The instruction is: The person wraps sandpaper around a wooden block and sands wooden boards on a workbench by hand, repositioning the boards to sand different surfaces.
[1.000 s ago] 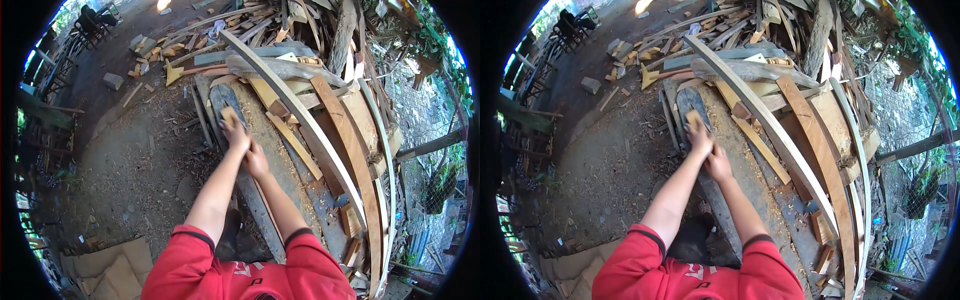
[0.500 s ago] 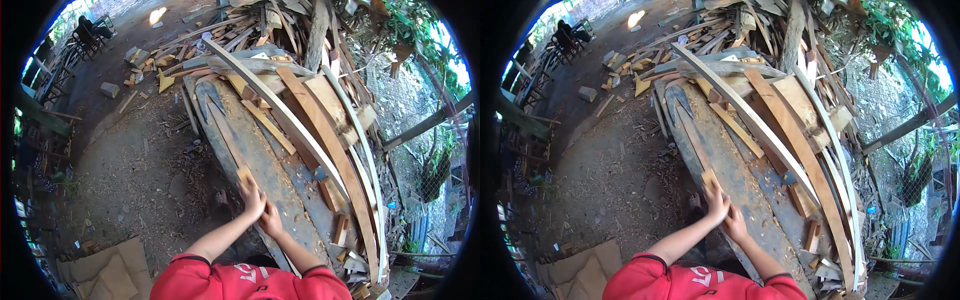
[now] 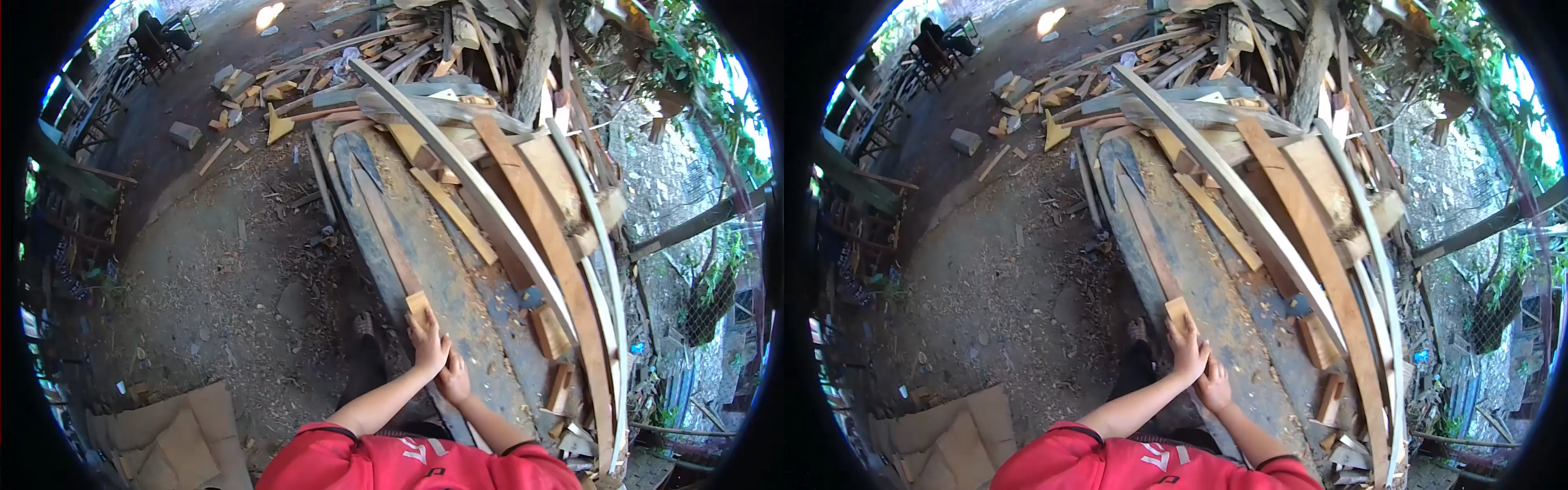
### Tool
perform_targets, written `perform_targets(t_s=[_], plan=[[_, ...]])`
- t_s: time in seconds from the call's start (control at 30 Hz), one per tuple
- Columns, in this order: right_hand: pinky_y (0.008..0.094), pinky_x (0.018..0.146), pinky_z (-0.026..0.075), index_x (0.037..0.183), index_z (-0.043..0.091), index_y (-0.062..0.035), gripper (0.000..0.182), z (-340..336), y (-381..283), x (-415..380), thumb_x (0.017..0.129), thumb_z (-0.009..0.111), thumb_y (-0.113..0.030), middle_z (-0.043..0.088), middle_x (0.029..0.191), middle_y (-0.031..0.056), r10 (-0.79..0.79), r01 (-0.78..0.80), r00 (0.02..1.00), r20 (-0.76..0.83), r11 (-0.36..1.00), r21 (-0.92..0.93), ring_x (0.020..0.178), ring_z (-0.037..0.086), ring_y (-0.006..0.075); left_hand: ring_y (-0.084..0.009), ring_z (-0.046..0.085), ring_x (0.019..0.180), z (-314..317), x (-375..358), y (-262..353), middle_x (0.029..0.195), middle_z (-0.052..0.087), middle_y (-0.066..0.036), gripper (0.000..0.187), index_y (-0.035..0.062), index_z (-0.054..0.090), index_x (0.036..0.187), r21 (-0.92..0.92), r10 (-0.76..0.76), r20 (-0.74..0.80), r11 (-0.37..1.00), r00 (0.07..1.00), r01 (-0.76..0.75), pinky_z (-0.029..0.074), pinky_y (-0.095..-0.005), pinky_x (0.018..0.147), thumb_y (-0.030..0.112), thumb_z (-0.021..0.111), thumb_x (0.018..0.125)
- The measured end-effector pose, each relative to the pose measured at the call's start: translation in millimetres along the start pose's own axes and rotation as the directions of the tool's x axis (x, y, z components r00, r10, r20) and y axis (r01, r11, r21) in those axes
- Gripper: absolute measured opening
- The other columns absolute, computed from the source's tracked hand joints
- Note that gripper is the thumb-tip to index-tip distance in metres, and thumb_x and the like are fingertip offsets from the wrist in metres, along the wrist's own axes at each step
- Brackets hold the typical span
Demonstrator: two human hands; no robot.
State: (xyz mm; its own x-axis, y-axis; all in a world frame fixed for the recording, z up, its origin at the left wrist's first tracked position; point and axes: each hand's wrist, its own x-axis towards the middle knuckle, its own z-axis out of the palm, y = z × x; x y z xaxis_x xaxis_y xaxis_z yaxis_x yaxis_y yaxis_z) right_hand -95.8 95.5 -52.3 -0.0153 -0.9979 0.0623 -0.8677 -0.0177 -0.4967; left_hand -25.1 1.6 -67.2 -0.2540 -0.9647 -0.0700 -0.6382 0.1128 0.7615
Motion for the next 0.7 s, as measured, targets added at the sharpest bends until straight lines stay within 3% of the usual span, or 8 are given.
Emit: perform_targets(t_s=[0.1, 0.17, 0.23, 0.33, 0.4, 0.47, 0.57, 0.7], plan=[[0.0581, 0.096, 0.031, 0.112, 0.059, -0.0051, 0.044, 24, -7, 83, 0.070, 0.064, -0.019, 0.039, 0.131, 0.0256, -0.003, 0.004, 1.000, 0.016, 0.998, -0.058, 0.117, 0.044, 0.0373, -0.0584, 0.013, 0.126, -28, 76, -18, 0.135, 0.004, -0.046, 0.083, 0.0028, 0.013, 0.143, 0.004, -0.023, -0.017, 1.000, 1.000, 0.023, 0.016, -0.0572, 0.105, 0.023, 0.060, 0.078], [0.0639, 0.100, 0.024, 0.112, 0.058, -0.0058, 0.044, 24, -16, 143, 0.070, 0.063, -0.019, 0.039, 0.132, 0.0243, -0.046, 0.052, 0.998, 0.029, 0.976, -0.213, 0.122, 0.041, 0.0350, -0.0583, 0.013, 0.126, -47, 135, -35, 0.135, 0.003, -0.046, 0.083, 0.0021, 0.014, 0.143, 0.046, -0.014, -0.065, 0.999, 0.998, 0.017, 0.015, -0.0569, 0.105, 0.022, 0.060, 0.077], [0.0687, 0.100, 0.017, 0.112, 0.058, -0.0057, 0.044, 42, -17, 212, 0.071, 0.061, -0.020, 0.038, 0.134, 0.0229, -0.057, 0.063, 0.997, 0.045, 0.987, -0.149, 0.125, 0.039, 0.0337, -0.0582, 0.012, 0.127, -69, 204, -54, 0.135, 0.004, -0.045, 0.082, 0.0010, 0.016, 0.142, 0.110, -0.005, -0.130, 0.994, 0.992, 0.019, 0.015, -0.0562, 0.106, 0.022, 0.060, 0.077], [0.0612, 0.104, 0.022, 0.112, 0.058, -0.0038, 0.037, 50, -36, 328, 0.077, 0.056, -0.016, 0.037, 0.135, 0.0217, -0.109, 0.107, 0.994, -0.021, 0.991, -0.083, 0.126, 0.037, 0.0350, -0.0573, 0.010, 0.129, -108, 309, -84, 0.138, 0.004, -0.043, 0.080, 0.0052, 0.016, 0.143, 0.081, -0.047, -0.204, 0.995, 0.978, 0.065, 0.015, -0.0565, 0.106, 0.021, 0.061, 0.078], [0.0514, 0.106, 0.027, 0.111, 0.057, -0.0023, 0.033, 42, -55, 388, 0.080, 0.052, -0.013, 0.036, 0.136, 0.0217, -0.116, 0.117, 0.989, -0.087, 0.993, 0.003, 0.126, 0.037, 0.0360, -0.0553, 0.016, 0.129, -154, 350, -60, 0.137, 0.008, -0.043, 0.081, 0.0095, 0.017, 0.144, -0.011, 0.024, -0.315, 1.000, 0.949, -0.029, 0.019, -0.0496, 0.107, 0.016, 0.063, 0.077], [0.0461, 0.106, 0.030, 0.110, 0.057, -0.0014, 0.032, 25, -71, 398, 0.081, 0.050, -0.011, 0.036, 0.136, 0.0219, -0.091, 0.103, 0.983, -0.159, 0.992, 0.071, 0.126, 0.037, 0.0364, -0.0537, 0.020, 0.128, -186, 366, -33, 0.137, 0.011, -0.042, 0.081, 0.0073, 0.018, 0.143, 0.005, 0.082, -0.343, 0.996, 0.936, -0.085, 0.023, -0.0478, 0.106, 0.014, 0.063, 0.076], [0.0423, 0.103, 0.035, 0.111, 0.056, -0.0009, 0.033, -13, -82, 395, 0.080, 0.052, -0.012, 0.036, 0.136, 0.0231, -0.171, 0.170, 0.949, -0.265, 0.985, -0.026, 0.126, 0.037, 0.0374, -0.0522, 0.018, 0.129, -198, 349, -5, 0.141, 0.011, -0.037, 0.080, 0.0061, 0.020, 0.142, -0.060, 0.151, -0.356, 0.981, 0.922, -0.184, 0.021, -0.0487, 0.106, 0.014, 0.064, 0.077], [0.0437, 0.099, 0.039, 0.111, 0.056, -0.0015, 0.035, -22, -69, 309, 0.077, 0.055, -0.013, 0.038, 0.133, 0.0248, -0.170, 0.168, 0.967, -0.188, 0.986, -0.025, 0.122, 0.041, 0.0390, -0.0532, 0.018, 0.129, -153, 280, -13, 0.141, 0.008, -0.038, 0.084, 0.0079, 0.017, 0.144, -0.034, 0.094, -0.204, 0.994, 0.974, -0.103, 0.020, -0.0496, 0.107, 0.017, 0.066, 0.076]])
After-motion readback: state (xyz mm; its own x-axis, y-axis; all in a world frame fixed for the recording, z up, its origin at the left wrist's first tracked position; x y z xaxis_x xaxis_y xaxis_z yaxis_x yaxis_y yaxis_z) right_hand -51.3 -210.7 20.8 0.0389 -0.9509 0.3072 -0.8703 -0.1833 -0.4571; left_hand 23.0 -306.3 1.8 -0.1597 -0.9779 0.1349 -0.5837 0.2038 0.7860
